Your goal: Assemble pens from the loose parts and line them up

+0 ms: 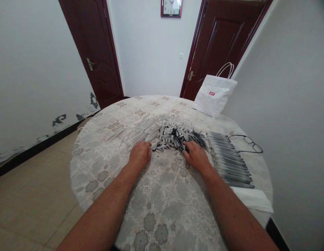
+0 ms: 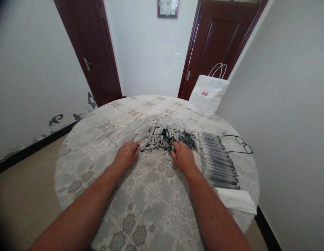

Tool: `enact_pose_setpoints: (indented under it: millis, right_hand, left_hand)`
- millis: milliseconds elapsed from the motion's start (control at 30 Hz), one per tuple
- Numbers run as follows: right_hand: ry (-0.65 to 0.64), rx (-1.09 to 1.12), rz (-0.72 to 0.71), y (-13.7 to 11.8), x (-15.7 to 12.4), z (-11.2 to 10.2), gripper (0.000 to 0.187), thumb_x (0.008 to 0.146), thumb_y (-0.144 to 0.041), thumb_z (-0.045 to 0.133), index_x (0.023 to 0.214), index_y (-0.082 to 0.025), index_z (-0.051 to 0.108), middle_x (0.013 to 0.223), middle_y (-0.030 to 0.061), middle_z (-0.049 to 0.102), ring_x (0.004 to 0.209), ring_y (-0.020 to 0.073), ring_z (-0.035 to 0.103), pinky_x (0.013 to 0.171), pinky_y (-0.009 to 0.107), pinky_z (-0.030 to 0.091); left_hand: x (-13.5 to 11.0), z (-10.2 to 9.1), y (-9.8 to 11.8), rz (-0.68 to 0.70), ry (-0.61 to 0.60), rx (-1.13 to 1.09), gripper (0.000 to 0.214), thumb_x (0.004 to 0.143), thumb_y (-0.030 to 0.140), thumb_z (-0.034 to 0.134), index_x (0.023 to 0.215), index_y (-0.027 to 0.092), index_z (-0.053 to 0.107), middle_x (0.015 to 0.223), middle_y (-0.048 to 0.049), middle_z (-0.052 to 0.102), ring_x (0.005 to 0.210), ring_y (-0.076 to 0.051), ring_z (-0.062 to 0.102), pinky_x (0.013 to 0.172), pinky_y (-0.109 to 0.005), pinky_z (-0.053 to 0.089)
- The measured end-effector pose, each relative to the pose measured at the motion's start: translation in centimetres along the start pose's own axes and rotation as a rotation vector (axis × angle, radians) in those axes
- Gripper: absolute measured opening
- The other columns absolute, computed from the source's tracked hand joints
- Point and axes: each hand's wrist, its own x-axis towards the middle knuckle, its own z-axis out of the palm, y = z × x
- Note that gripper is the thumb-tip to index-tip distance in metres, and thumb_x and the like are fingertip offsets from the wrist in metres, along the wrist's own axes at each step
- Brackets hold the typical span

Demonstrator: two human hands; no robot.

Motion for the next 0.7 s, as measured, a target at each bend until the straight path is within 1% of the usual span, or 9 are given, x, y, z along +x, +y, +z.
enact_pose_setpoints:
  millis: [100,167,233,300,400,467,500,600,700]
  right_hand:
    - [-0.011,-0.031,-0.012,-0.4,0.2,0.6,0.028,0.093,-0.021,0.057,0.119,-0.021,0.067,0.106,0.0086,0.066,0.098,0.0196,0.062,0.085,0.025,0.046]
    - [-0.009,-0.033,-0.020,-0.4,0.5,1.1,0.025,0.095,-0.021,0.054,0.115,-0.022,0.069,0.102,0.0077,0.066,0.096,0.0186,0.062,0.084,0.025,0.046]
    - [0.031,0.012,-0.044,-0.2,0.8,1.5,0.024,0.097,-0.022,0.051,0.112,-0.022,0.070,0.100,0.0076,0.066,0.095,0.0181,0.062,0.086,0.025,0.046]
    - [0.123,0.105,-0.079,-0.2,0.9,1.5,0.025,0.099,-0.024,0.049,0.111,-0.020,0.070,0.103,0.0082,0.067,0.096,0.0179,0.063,0.087,0.026,0.047]
    - [0.364,0.266,-0.097,-0.5,0.8,0.7,0.024,0.099,-0.027,0.046,0.107,-0.019,0.068,0.106,0.0096,0.067,0.099,0.0196,0.063,0.092,0.030,0.049]
    - [0.501,0.357,-0.055,-0.9,0.3,-0.2,0.023,0.099,-0.028,0.046,0.106,-0.019,0.066,0.106,0.0096,0.068,0.100,0.0208,0.064,0.093,0.034,0.049]
    - [0.534,0.396,-0.016,-1.2,0.1,-0.7,0.022,0.099,-0.029,0.046,0.106,-0.019,0.064,0.104,0.0089,0.069,0.096,0.0205,0.065,0.091,0.034,0.050]
    - [0.529,0.499,0.101,-2.0,-0.7,-1.5,0.021,0.098,-0.030,0.046,0.106,-0.019,0.062,0.094,0.0058,0.071,0.077,0.0166,0.066,0.078,0.030,0.052]
    - [0.455,0.605,0.117,-3.1,-1.1,-1.4,0.018,0.097,-0.033,0.049,0.099,-0.020,0.061,0.085,0.0030,0.071,0.067,0.0140,0.065,0.069,0.026,0.051]
  left_hand:
    - [0.0,0.0,-0.2,0.047,0.101,0.082,0.027,0.089,0.018,0.049,0.107,0.016,0.069,0.101,-0.0136,0.064,0.103,-0.027,0.060,0.094,-0.036,0.045]
    - [0.1,0.0,-0.3,0.056,0.183,0.053,0.025,0.090,0.018,0.048,0.106,0.015,0.067,0.100,-0.0125,0.063,0.100,-0.026,0.060,0.092,-0.036,0.047]
    - [0.1,-0.2,-0.3,0.073,0.259,-0.006,0.022,0.092,0.019,0.048,0.104,0.016,0.065,0.098,-0.0116,0.062,0.098,-0.025,0.060,0.091,-0.036,0.048]
    - [0.2,-0.5,-0.1,0.099,0.321,-0.068,0.020,0.095,0.022,0.046,0.103,0.016,0.064,0.097,-0.0109,0.062,0.097,-0.024,0.060,0.091,-0.036,0.049]
    - [0.4,-1.1,0.3,0.127,0.390,-0.138,0.020,0.098,0.025,0.043,0.099,0.018,0.062,0.094,-0.0098,0.062,0.095,-0.024,0.060,0.091,-0.037,0.048]
    - [0.5,-1.5,0.6,0.125,0.432,-0.171,0.020,0.099,0.027,0.043,0.097,0.019,0.060,0.095,-0.0097,0.062,0.096,-0.024,0.060,0.091,-0.037,0.048]
    - [0.5,-1.6,0.7,0.115,0.451,-0.187,0.019,0.099,0.028,0.042,0.097,0.019,0.060,0.096,-0.0099,0.063,0.097,-0.024,0.060,0.091,-0.037,0.048]
    - [0.2,-2.0,0.9,0.046,0.447,-0.261,0.020,0.101,0.031,0.041,0.100,0.020,0.057,0.092,-0.0083,0.066,0.091,-0.023,0.064,0.086,-0.035,0.048]
    - [-0.1,-2.5,1.3,-0.022,0.364,-0.375,0.017,0.101,0.034,0.043,0.103,0.021,0.054,0.079,-0.0024,0.068,0.076,-0.019,0.068,0.077,-0.031,0.048]
